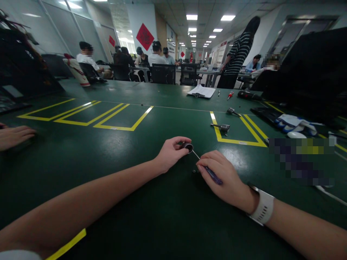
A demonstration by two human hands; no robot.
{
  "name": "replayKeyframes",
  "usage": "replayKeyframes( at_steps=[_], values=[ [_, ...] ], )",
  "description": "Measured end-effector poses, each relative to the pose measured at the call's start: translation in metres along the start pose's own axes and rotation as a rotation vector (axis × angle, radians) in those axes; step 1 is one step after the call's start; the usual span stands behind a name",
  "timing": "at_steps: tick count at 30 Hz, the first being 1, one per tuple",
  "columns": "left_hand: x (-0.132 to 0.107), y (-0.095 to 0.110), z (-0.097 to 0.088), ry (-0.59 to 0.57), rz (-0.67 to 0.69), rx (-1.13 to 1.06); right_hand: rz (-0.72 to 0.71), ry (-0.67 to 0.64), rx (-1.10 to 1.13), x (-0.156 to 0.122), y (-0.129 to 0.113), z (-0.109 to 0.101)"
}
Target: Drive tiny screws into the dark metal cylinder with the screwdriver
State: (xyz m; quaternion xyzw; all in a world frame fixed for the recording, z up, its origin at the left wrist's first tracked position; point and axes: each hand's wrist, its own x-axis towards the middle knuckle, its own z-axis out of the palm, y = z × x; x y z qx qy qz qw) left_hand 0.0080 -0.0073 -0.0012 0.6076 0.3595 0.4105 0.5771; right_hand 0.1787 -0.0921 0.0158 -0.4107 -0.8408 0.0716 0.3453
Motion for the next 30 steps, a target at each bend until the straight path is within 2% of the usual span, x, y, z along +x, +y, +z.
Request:
replayKeyframes(
  at_steps=[5,12,16,19,25,27,30],
  values=[
    [0.000,0.000,0.000,-0.011,0.003,0.043,0.001,-0.026,-0.009,0.000,0.000,0.000],
    [0.002,-0.006,0.000,0.047,0.034,0.089,-0.045,-0.055,-0.049,0.000,-0.004,-0.001],
    [0.002,-0.007,0.000,0.033,0.034,0.109,-0.014,-0.059,-0.025,-0.001,-0.006,-0.002],
    [0.001,-0.005,-0.001,0.021,0.022,0.104,0.114,0.029,0.207,-0.002,0.001,-0.002],
    [0.002,-0.003,-0.005,0.013,-0.039,0.045,0.653,0.305,0.931,0.005,0.029,-0.002],
    [0.003,-0.004,-0.006,0.018,-0.057,0.022,0.734,0.327,1.033,0.008,0.032,-0.003],
    [0.004,-0.006,-0.007,0.024,-0.063,0.003,0.735,0.303,1.052,0.010,0.031,-0.003]
  ],
)
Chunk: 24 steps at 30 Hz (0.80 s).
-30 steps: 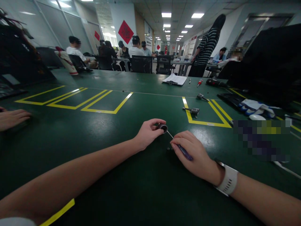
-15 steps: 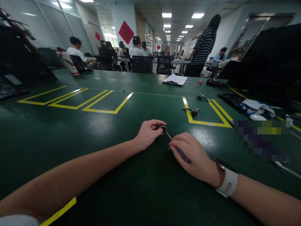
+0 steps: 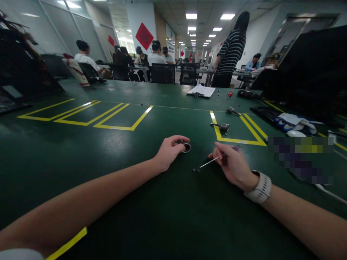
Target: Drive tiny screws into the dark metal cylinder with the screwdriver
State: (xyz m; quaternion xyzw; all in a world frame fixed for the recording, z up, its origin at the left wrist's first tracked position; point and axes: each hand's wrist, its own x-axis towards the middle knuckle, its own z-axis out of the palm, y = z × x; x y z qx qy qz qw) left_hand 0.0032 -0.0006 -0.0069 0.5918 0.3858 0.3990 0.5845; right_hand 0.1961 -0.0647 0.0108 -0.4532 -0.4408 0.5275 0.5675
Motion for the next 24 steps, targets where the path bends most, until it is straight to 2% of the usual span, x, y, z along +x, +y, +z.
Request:
replayKeyframes(
  at_steps=[9,13,16,18,21,24],
  values=[
    [0.001,0.001,0.002,0.016,0.012,0.003,-0.023,-0.017,-0.090,-0.002,0.004,0.001],
    [0.001,0.000,0.003,0.023,0.014,-0.014,-0.119,-0.039,-0.302,-0.009,-0.002,0.002],
    [0.001,0.001,0.004,0.025,0.009,-0.038,-0.284,-0.176,-0.635,-0.021,-0.009,0.007],
    [0.001,0.002,0.005,0.030,0.006,-0.061,-0.496,-0.249,-0.813,-0.030,-0.010,0.012],
    [0.002,0.003,0.006,0.040,0.007,-0.081,-0.739,-0.315,-0.899,-0.038,-0.008,0.015],
    [0.001,0.003,0.005,0.036,0.007,-0.094,-0.853,-0.312,-0.868,-0.041,-0.005,0.014]
  ],
)
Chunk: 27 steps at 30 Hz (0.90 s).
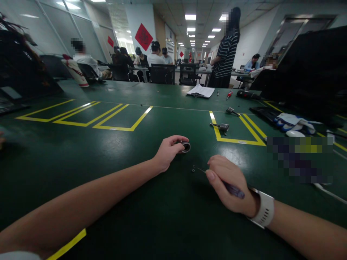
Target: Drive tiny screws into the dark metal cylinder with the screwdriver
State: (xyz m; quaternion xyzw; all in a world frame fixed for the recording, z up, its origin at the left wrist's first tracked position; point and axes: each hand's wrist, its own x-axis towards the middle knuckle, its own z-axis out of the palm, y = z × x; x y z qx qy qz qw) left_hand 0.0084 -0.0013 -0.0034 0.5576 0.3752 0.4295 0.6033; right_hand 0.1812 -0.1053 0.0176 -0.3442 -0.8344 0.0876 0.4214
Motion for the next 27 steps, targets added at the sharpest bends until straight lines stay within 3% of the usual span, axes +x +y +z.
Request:
replayKeyframes(
  at_steps=[11,27],
  values=[
    [-0.0020,0.0037,0.0027,-0.025,0.014,0.002,0.089,-0.072,-0.034,0.0051,0.0021,0.0024],
    [-0.0046,0.0054,0.0081,-0.013,0.045,0.004,0.110,-0.147,-0.093,0.0051,0.0053,0.0045]
  ],
)
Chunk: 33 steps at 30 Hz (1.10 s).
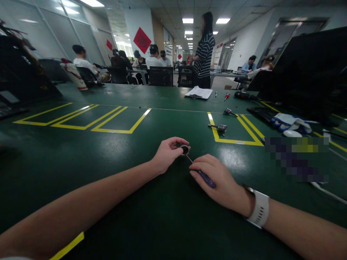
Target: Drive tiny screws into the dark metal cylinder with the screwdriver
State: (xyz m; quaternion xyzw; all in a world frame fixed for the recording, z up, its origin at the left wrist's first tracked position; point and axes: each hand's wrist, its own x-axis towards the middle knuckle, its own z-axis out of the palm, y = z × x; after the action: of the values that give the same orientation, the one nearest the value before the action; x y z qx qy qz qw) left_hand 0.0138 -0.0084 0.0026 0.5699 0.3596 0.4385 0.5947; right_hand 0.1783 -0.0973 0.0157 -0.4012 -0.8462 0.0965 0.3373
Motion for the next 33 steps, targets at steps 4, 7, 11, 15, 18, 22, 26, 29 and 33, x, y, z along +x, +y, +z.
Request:
replayKeyframes(
  at_steps=[4,7,11,15,18,22,26,29,33],
  values=[
    [0.0004,-0.0007,-0.0006,0.002,0.003,0.007,0.001,0.011,0.003,0.0009,-0.0014,-0.0010],
    [0.0011,-0.0012,-0.0012,0.001,0.001,0.010,0.006,-0.006,-0.011,0.0016,-0.0019,-0.0007],
    [0.0018,-0.0023,-0.0019,0.001,0.005,0.015,0.009,-0.010,-0.017,0.0016,-0.0015,0.0001],
    [0.0019,-0.0030,-0.0022,-0.007,0.016,0.021,0.008,-0.016,-0.009,0.0009,-0.0004,0.0003],
    [0.0014,-0.0026,-0.0012,0.000,0.018,0.023,-0.001,-0.013,-0.004,0.0008,0.0004,0.0003],
    [0.0010,-0.0022,0.0003,0.017,0.014,0.015,-0.004,-0.007,-0.003,0.0011,0.0009,0.0004],
    [0.0015,-0.0021,0.0005,0.018,0.004,0.011,0.019,-0.034,0.021,0.0013,0.0014,0.0006],
    [0.0016,-0.0009,0.0006,0.029,-0.002,0.013,0.042,-0.015,0.060,0.0014,0.0018,0.0005],
    [0.0013,-0.0004,0.0000,0.023,-0.004,0.013,0.049,-0.014,0.069,0.0016,0.0019,0.0000]
  ],
)
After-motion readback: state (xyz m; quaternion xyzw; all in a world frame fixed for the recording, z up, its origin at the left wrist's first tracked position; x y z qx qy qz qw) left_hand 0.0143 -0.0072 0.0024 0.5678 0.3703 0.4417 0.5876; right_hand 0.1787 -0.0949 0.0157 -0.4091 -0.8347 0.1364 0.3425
